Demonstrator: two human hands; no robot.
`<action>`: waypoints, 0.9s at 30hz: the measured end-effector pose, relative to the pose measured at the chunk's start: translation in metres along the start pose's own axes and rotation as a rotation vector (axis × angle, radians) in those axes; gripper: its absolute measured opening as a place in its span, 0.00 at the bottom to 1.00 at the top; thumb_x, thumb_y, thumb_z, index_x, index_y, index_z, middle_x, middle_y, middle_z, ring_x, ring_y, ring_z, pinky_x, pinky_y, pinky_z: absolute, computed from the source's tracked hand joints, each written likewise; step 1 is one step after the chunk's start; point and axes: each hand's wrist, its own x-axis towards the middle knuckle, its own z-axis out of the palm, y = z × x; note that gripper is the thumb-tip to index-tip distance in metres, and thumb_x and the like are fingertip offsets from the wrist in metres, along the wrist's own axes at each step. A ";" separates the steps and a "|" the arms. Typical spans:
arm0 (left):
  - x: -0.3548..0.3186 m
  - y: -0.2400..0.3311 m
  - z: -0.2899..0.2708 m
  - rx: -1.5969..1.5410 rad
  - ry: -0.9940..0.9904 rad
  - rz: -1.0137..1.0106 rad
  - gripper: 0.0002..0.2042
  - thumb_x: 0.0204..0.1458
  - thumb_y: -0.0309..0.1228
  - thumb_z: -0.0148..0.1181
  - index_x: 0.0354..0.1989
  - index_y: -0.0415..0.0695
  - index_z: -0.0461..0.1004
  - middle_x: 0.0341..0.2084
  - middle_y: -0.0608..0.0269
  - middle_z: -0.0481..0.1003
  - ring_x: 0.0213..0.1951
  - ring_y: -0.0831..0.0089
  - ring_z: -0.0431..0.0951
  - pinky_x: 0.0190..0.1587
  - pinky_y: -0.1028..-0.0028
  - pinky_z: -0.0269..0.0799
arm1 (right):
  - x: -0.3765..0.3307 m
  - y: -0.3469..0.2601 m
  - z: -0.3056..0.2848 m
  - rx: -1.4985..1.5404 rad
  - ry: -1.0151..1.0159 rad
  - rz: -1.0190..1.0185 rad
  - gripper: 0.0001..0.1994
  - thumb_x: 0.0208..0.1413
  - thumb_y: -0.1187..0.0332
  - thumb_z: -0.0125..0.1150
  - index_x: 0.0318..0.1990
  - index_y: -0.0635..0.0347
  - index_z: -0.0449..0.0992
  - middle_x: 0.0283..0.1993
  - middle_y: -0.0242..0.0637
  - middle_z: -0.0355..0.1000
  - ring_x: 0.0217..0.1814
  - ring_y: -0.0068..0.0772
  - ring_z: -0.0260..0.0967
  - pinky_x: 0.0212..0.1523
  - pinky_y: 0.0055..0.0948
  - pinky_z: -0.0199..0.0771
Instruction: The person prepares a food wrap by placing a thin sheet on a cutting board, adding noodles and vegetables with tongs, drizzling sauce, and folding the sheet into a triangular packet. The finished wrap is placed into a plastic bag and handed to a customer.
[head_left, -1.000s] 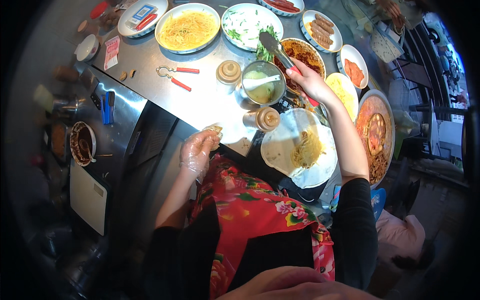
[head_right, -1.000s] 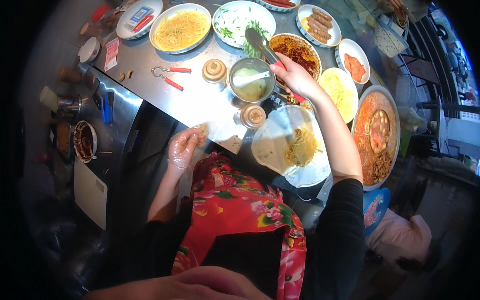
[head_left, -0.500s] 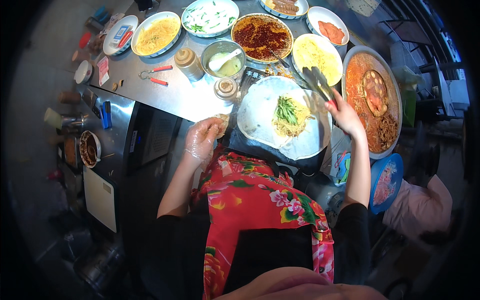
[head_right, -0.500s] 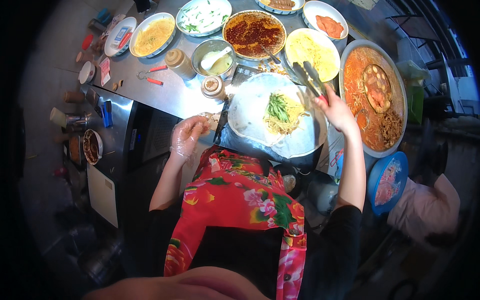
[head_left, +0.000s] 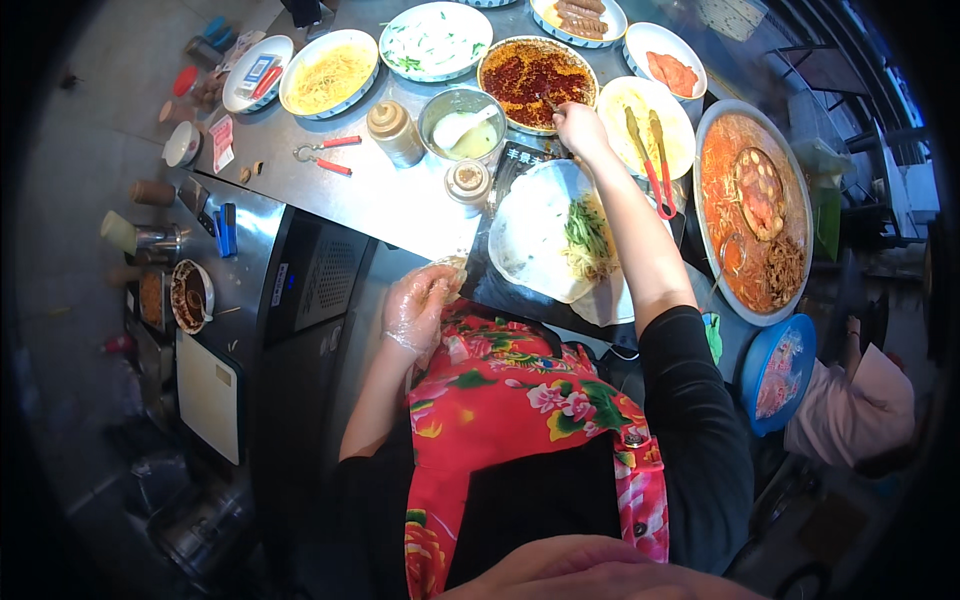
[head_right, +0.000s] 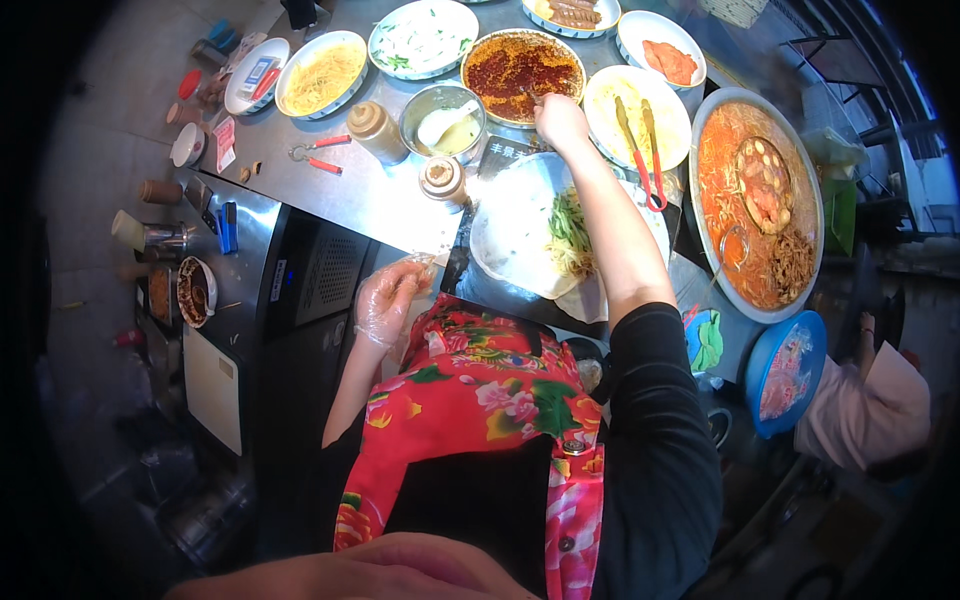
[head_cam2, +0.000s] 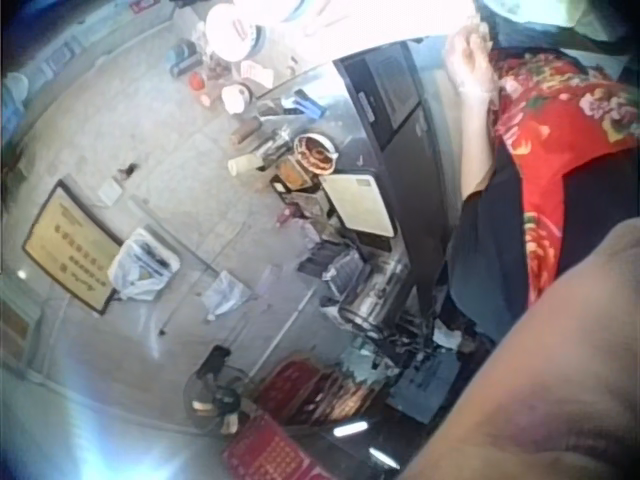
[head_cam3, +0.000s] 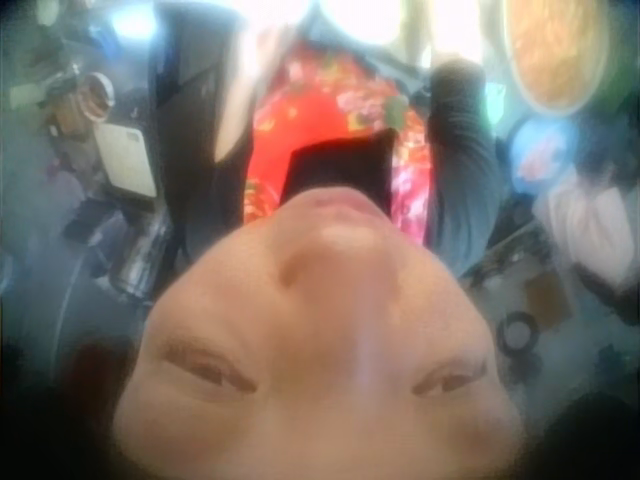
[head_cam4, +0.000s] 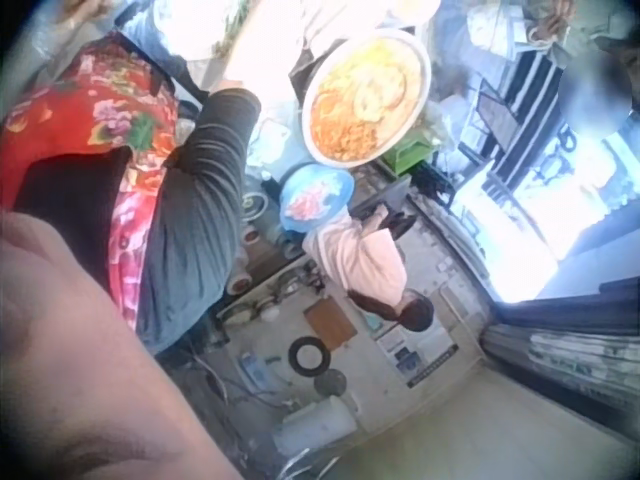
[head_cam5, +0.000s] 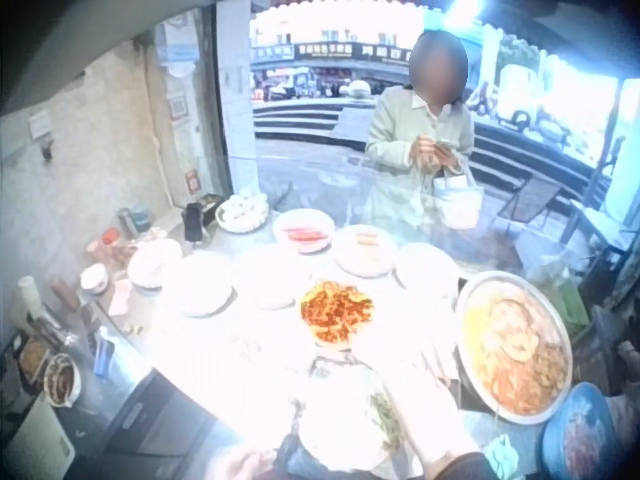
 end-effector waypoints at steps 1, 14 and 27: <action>-0.002 -0.004 -0.003 0.013 0.019 -0.020 0.08 0.55 0.24 0.56 0.41 0.37 0.78 0.37 0.49 0.81 0.40 0.57 0.82 0.45 0.66 0.76 | 0.005 0.001 0.002 -0.075 0.021 -0.081 0.17 0.59 0.63 0.54 0.51 0.64 0.77 0.43 0.54 0.78 0.48 0.50 0.76 0.52 0.44 0.74; 0.008 -0.014 -0.008 0.103 0.016 0.047 0.07 0.58 0.21 0.54 0.41 0.33 0.77 0.35 0.54 0.80 0.34 0.71 0.81 0.40 0.72 0.78 | -0.027 0.028 0.013 1.436 0.014 0.345 0.19 0.63 0.69 0.56 0.59 0.67 0.70 0.22 0.18 0.60 0.18 0.06 0.47 0.16 0.10 0.42; 0.020 0.001 0.023 -0.018 -0.077 -0.011 0.08 0.57 0.25 0.55 0.42 0.37 0.79 0.34 0.53 0.81 0.37 0.65 0.82 0.43 0.70 0.76 | -0.291 0.099 -0.052 0.838 0.112 0.329 0.15 0.62 0.65 0.61 0.51 0.65 0.78 0.24 0.18 0.61 0.23 0.10 0.50 0.23 0.15 0.48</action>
